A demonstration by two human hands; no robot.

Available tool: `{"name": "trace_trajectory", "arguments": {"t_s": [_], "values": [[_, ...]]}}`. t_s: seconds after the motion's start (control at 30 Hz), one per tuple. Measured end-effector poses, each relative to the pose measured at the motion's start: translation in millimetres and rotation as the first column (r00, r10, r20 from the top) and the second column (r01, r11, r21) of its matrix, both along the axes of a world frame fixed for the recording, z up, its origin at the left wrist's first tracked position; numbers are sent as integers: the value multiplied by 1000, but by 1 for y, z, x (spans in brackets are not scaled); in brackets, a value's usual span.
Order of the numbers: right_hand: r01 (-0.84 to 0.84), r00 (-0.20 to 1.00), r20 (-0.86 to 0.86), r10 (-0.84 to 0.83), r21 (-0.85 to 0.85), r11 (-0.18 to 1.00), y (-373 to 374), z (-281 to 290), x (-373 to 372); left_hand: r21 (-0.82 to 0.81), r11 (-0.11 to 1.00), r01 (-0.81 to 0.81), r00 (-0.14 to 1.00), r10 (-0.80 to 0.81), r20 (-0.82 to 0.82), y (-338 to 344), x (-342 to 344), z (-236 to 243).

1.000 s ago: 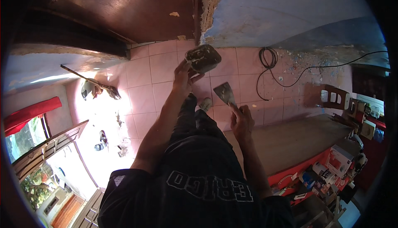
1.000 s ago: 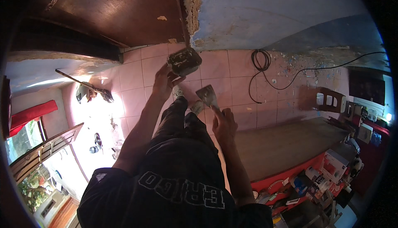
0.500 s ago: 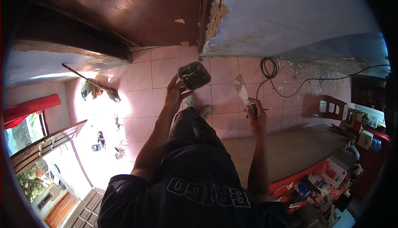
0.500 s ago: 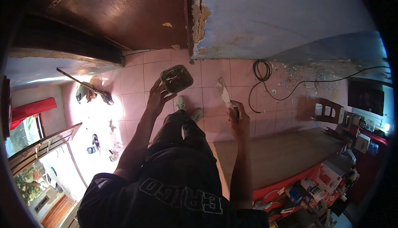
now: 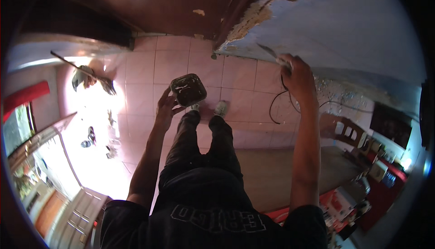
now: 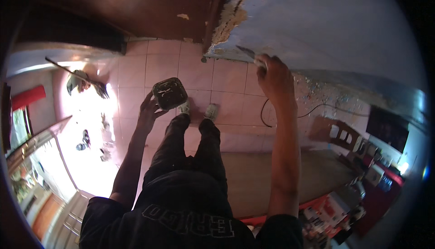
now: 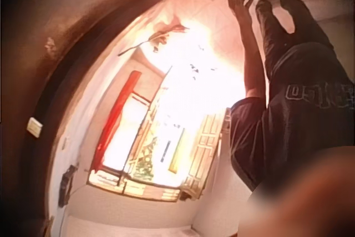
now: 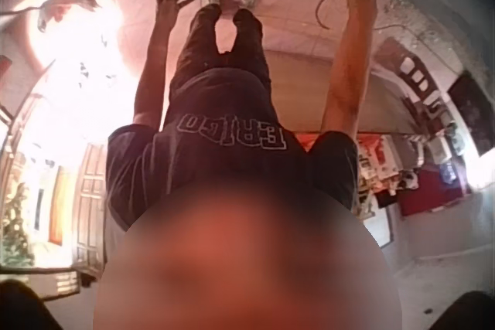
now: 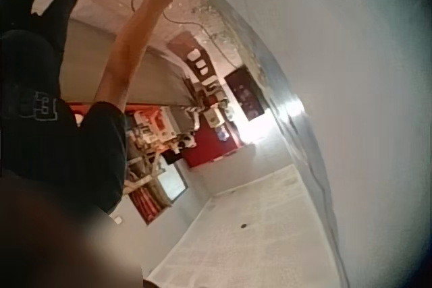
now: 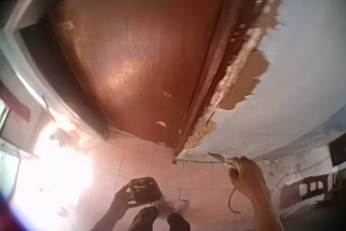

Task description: Applying patching compound to a damaged wall using a putty knife to smooth the surface.

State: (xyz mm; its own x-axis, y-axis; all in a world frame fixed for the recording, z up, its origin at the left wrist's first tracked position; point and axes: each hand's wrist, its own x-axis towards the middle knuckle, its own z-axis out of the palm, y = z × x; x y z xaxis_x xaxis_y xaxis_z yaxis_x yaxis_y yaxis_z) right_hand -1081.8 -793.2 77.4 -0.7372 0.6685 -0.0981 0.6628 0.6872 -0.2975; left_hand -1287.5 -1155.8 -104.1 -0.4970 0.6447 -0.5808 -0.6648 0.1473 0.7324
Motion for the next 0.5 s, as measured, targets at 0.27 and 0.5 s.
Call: {"name": "trace_trajectory", "arguments": {"t_s": [0.27, 0.5], "values": [[-45, 979, 204, 14, 148, 988, 32, -26, -76, -100, 944, -313, 938, 324, 121, -51, 55, -14], [-73, 947, 321, 7, 196, 978, 24, -73, -91, -155, 949, -273, 943, 296, 155, -67, 75, -35]]}}
